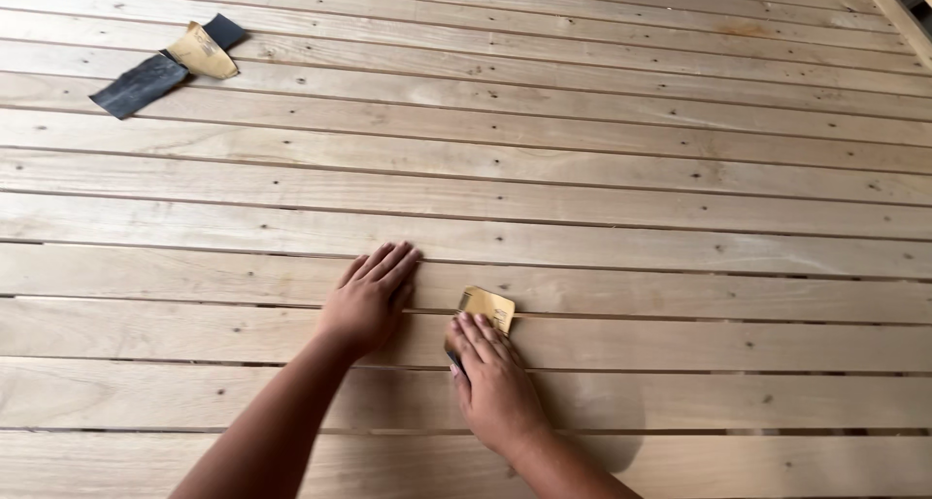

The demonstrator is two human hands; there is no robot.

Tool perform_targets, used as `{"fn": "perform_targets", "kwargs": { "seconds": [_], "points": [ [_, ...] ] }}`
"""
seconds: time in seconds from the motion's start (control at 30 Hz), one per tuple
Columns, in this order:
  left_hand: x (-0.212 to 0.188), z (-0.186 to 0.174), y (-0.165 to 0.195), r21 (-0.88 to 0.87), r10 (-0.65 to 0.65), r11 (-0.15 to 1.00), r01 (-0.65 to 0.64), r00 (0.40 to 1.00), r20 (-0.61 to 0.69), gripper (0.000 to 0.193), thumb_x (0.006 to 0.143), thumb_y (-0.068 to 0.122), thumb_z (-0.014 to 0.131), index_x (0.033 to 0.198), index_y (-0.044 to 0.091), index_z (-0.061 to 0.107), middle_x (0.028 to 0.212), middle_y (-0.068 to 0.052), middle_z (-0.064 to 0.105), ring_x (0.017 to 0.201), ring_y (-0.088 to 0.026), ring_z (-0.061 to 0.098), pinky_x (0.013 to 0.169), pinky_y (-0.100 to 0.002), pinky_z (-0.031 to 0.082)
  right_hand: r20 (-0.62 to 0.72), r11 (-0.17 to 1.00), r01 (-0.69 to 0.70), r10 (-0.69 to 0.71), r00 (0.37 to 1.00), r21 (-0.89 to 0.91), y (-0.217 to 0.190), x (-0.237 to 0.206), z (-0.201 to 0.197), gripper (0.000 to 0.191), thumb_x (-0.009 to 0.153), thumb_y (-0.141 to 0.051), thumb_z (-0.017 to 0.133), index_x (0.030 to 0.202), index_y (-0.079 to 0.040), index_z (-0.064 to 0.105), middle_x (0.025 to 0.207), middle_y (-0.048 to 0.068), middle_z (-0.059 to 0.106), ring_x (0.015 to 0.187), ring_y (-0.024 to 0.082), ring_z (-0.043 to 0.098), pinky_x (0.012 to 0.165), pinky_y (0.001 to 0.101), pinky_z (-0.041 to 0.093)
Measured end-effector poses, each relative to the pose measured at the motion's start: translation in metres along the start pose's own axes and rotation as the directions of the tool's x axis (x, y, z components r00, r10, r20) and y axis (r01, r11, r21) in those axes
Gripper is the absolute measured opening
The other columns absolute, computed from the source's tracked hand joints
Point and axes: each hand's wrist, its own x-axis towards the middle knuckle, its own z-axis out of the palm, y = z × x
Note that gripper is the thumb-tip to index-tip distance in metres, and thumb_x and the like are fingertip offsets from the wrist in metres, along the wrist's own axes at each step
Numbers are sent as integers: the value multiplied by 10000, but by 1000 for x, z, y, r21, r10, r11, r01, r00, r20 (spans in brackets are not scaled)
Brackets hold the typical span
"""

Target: The person sands the slatted wooden surface of a large furniture frame by hand, rubbing a piece of sandpaper back and forth across the wood slats. They work over different areas of the panel, occasionally setting down and picking up the sandpaper and a darker abrasive sheet while continuing to sand.

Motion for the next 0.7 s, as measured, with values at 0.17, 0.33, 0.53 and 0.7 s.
{"fn": "perform_targets", "kwargs": {
  "seconds": [0.17,0.33,0.53,0.7],
  "points": [
    [-29,-42,-87,134,-326,928,349,931,-166,532,1063,392,260,1592,342,280,1675,72,238,1559,-188,135,1251,-517,-25,-40,991,-55,51,998,-122,-6,32,17,569,1031,-322,485,1508,-16,443,1577,177,427,1479,333,353,1216,443,245],
    [-34,-35,-116,-4,-436,889,458,842,-319,589,1052,366,296,1610,178,324,1683,-51,283,1571,-266,161,1246,-539,21,1,982,-107,109,994,-154,13,100,33,529,1056,-341,457,1502,-57,467,1606,148,412,1514,313,339,1258,413,241],
    [-33,-31,-116,-30,-451,885,464,841,-300,589,1050,348,300,1603,148,330,1687,-63,271,1568,-280,150,1241,-552,33,-62,987,-95,88,994,-127,23,177,46,522,1054,-269,442,1513,-20,460,1592,169,424,1499,334,344,1241,420,244],
    [-34,-36,-112,6,-448,883,470,845,-291,593,1053,345,289,1609,139,317,1683,-67,268,1565,-283,139,1234,-558,25,-31,981,-10,4,1000,-192,-12,107,57,465,1120,-184,401,1530,33,424,1633,200,379,1516,339,337,1215,443,191]
  ]
}}
